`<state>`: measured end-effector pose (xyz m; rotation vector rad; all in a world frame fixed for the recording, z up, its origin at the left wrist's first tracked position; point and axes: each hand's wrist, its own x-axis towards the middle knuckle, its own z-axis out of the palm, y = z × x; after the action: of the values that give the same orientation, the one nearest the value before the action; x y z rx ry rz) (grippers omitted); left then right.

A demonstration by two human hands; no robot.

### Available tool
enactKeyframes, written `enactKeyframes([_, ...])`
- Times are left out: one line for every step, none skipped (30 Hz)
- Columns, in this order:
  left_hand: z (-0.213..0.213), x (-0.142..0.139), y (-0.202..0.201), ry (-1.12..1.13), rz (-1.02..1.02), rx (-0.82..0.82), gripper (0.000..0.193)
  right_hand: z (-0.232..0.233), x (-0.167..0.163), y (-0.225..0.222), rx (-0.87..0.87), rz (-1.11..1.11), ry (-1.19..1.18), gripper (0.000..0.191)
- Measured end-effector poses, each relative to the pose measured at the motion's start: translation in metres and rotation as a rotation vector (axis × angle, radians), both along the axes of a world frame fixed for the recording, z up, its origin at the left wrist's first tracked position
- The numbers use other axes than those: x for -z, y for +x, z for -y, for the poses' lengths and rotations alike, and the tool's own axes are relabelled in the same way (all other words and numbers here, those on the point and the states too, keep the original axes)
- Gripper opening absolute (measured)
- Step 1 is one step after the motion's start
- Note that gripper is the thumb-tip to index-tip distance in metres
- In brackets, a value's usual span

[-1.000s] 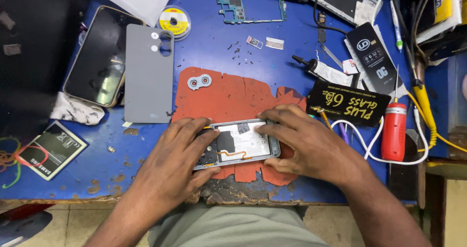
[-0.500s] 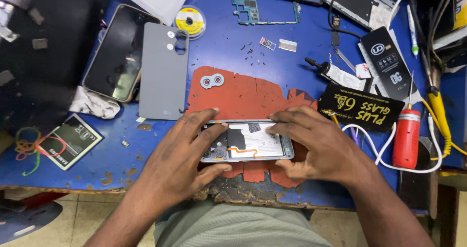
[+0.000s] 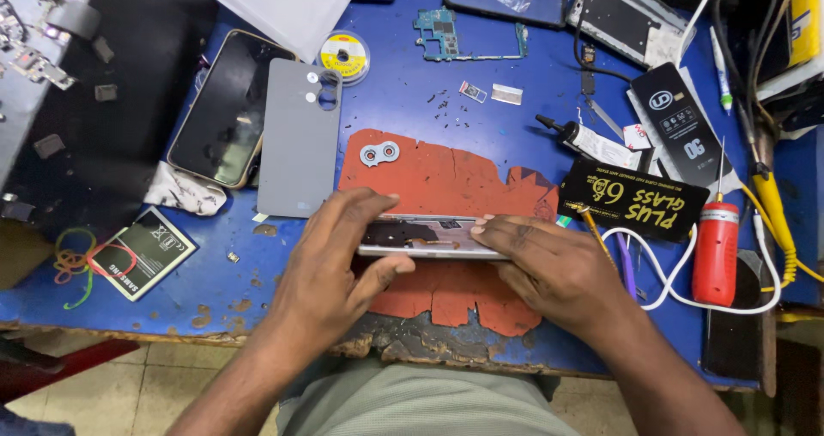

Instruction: The person disassembles a smartphone using a screwdriver and a prying tool. They remove the back cover, unscrew internal components, and detach the camera module. The person then reassembles the phone by placing the back cover and securing it with screws.

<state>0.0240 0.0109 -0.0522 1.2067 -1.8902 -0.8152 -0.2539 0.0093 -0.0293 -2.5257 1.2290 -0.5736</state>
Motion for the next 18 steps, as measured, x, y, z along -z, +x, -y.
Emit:
enactKeyframes([-0.001,0.0,-0.003,0.039,-0.039,-0.033,0.059,-0.001,0.0,0.001,0.038,0.006,-0.007,0.044])
enactKeyframes([0.0,0.0,-0.005,0.035,-0.092,-0.08,0.06,-0.002,0.0,0.001,0.038,0.038,-0.017,0.043])
enactKeyframes([0.0,0.0,-0.008,0.032,-0.144,-0.126,0.061,-0.002,-0.001,0.001,0.038,0.07,-0.026,0.043])
enactKeyframes([-0.001,0.0,-0.012,0.031,-0.197,-0.172,0.063,-0.004,-0.003,0.002,0.038,0.102,-0.033,0.042])
enactKeyframes([-0.001,0.001,-0.017,0.103,-0.429,-0.174,0.064,-0.005,-0.004,0.003,0.079,0.128,-0.008,0.042])
enactKeyframes([-0.001,0.002,-0.024,0.175,-0.66,-0.172,0.066,-0.007,-0.006,0.005,0.12,0.154,0.016,0.041])
enactKeyframes([-0.002,0.003,-0.029,0.25,-0.89,-0.167,0.069,-0.009,-0.007,0.008,0.162,0.181,0.041,0.041])
enactKeyframes([-0.004,0.004,-0.035,0.33,-1.014,-0.167,0.07,-0.012,-0.008,0.011,0.167,0.203,0.057,0.041])
enactKeyframes([-0.005,0.005,-0.042,0.41,-1.138,-0.166,0.072,-0.015,-0.008,0.014,0.172,0.226,0.073,0.04])
enactKeyframes([-0.006,0.006,-0.046,0.492,-1.26,-0.165,0.074,-0.016,-0.007,0.017,0.175,0.248,0.089,0.04])
enactKeyframes([-0.006,0.008,-0.047,0.504,-1.275,-0.16,0.071,-0.018,-0.006,0.018,0.191,0.281,0.126,0.04])
enactKeyframes([-0.005,0.01,-0.048,0.518,-1.291,-0.156,0.068,-0.02,-0.005,0.019,0.207,0.313,0.165,0.04])
enactKeyframes([-0.004,0.012,-0.049,0.534,-1.308,-0.151,0.065,-0.022,-0.003,0.018,0.224,0.343,0.205,0.04])
enactKeyframes([-0.002,0.015,-0.049,0.532,-1.333,-0.162,0.062,-0.023,-0.004,0.013,0.187,0.391,0.224,0.046])
enactKeyframes([0.001,0.017,-0.047,0.532,-1.357,-0.172,0.059,-0.024,-0.004,0.007,0.151,0.439,0.243,0.051])
enactKeyframes([0.001,0.02,-0.046,0.536,-1.382,-0.185,0.055,-0.026,-0.004,0.003,0.117,0.486,0.265,0.057])
enactKeyframes([0.001,0.021,-0.045,0.546,-1.382,-0.182,0.053,-0.028,-0.001,0.001,0.147,0.476,0.27,0.058])
enactKeyframes([0.001,0.023,-0.045,0.553,-1.382,-0.176,0.051,-0.029,0.001,0.0,0.176,0.467,0.27,0.059])
